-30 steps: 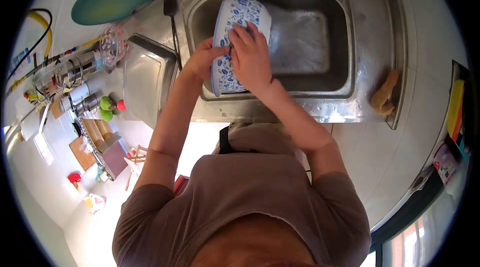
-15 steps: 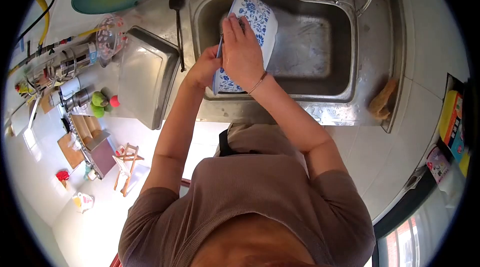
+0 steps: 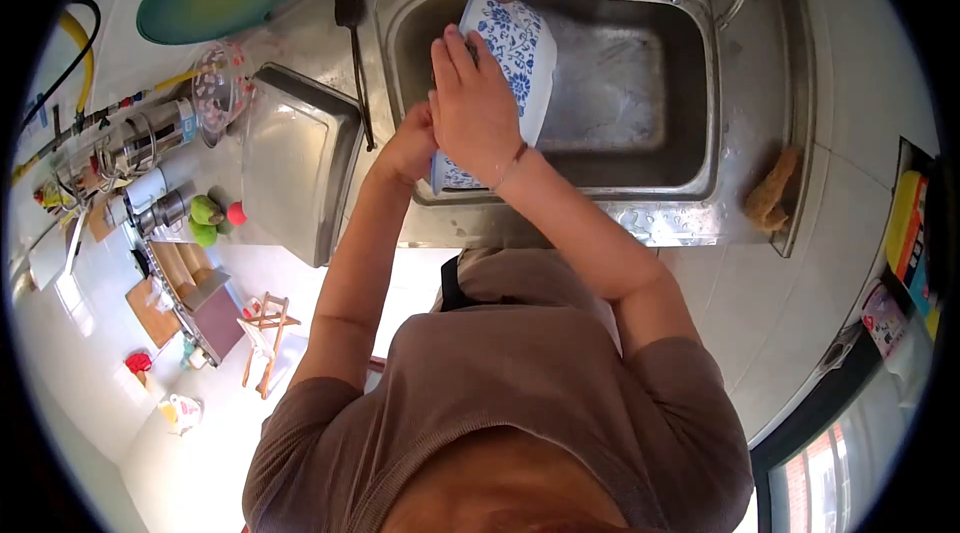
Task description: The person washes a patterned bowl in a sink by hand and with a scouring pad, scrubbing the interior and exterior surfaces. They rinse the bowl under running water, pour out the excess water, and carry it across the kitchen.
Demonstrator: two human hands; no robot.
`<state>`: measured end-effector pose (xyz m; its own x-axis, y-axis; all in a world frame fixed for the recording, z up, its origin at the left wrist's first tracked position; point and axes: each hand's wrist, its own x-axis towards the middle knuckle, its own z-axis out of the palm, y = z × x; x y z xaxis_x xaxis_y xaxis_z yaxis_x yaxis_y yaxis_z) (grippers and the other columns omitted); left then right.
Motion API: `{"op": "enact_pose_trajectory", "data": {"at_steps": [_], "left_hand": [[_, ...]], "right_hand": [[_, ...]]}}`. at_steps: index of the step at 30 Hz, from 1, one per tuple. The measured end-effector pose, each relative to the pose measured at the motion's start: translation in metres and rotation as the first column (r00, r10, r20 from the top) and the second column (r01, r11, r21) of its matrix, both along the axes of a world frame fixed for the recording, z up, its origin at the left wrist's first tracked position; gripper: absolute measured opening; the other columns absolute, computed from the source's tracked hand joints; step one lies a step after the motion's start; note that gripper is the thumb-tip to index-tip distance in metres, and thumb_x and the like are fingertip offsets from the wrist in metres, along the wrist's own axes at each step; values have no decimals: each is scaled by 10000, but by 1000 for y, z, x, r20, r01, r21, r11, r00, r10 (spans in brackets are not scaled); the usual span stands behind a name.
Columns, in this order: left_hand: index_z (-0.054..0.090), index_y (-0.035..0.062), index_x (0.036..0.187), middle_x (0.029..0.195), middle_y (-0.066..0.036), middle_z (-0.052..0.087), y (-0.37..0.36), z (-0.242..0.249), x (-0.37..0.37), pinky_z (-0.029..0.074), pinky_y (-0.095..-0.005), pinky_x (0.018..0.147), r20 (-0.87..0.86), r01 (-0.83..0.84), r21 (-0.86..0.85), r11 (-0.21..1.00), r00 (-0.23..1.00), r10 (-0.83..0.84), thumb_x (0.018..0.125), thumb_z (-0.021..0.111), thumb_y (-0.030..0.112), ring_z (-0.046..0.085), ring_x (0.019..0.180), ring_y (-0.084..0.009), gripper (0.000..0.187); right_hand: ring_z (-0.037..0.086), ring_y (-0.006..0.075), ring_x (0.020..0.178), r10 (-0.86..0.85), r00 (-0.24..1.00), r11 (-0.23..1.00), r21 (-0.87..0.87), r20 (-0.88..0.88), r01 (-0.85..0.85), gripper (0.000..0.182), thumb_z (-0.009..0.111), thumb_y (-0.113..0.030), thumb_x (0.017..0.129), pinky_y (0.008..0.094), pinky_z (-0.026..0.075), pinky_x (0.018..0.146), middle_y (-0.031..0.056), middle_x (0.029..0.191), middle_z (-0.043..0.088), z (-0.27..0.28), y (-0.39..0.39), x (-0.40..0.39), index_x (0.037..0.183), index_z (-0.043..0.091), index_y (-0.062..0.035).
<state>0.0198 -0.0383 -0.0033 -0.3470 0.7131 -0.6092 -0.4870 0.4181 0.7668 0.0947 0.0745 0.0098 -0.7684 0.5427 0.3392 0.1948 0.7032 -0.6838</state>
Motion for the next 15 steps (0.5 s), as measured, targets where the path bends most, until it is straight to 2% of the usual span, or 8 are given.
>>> {"op": "enact_pose_trajectory", "data": {"at_steps": [1,3,4,5,7,8,12,15], "left_hand": [[563,-30,1076,992,-104,636,-1,2,-1,502,-302,788,135,-14,42,999,991,9,766,595,-8,628,868,-182,312],[561,-30,1079,989,-110,638,4,12,1,505,-305,783,165,-20,-4,1000,986,20,765,593,-10,631,863,-186,316],[560,-30,1081,986,-116,640,6,15,2,508,-308,778,192,-19,-49,999,981,28,763,591,-12,634,858,-190,320],[562,-29,1080,981,-127,643,5,14,2,512,-316,771,179,-11,-58,998,984,21,762,585,-14,638,849,-198,319],[563,-28,1080,982,-126,642,8,20,5,513,-318,770,172,-24,-82,996,984,38,761,583,-13,638,849,-198,320],[565,-28,1081,983,-125,642,9,21,7,513,-320,770,165,-51,-99,994,984,67,760,581,-12,638,849,-198,321],[564,-29,1088,990,-122,640,9,17,6,509,-319,778,153,-53,-64,997,986,62,763,575,-19,634,858,-194,325],[560,-31,1099,996,-117,639,5,15,6,501,-317,795,159,-51,-65,997,985,61,759,584,-15,627,877,-190,341]], "right_hand": [[458,388,1090,-46,998,999,-28,-51,45,429,577,-85,752,413,388,940,203,1182,498,-10,18,-15,1145,469,46],[502,390,1028,-24,1000,982,-186,21,27,386,549,-97,770,416,428,882,180,1170,505,-22,34,-30,1132,482,18],[552,362,957,94,960,752,-650,264,105,296,500,-147,815,426,453,820,173,1086,550,-40,76,-56,1088,526,-34],[574,341,946,-52,987,989,-126,149,71,287,450,-224,860,405,455,826,179,1060,585,-106,70,-72,1070,571,-71],[560,319,1014,176,905,932,-361,388,-26,341,462,-288,857,381,442,852,194,1097,585,-80,131,-74,1063,597,-52],[560,319,1014,175,905,932,-361,388,-26,341,462,-288,857,381,442,852,194,1097,585,-90,137,-72,1063,597,-52],[533,348,1064,-11,943,823,-533,331,197,418,441,-283,839,386,412,902,211,1167,548,-123,125,-36,1155,552,-32],[479,372,1123,-130,958,666,-692,257,277,432,424,-211,834,409,380,940,241,1212,500,-86,102,6,1207,502,-9]]}}
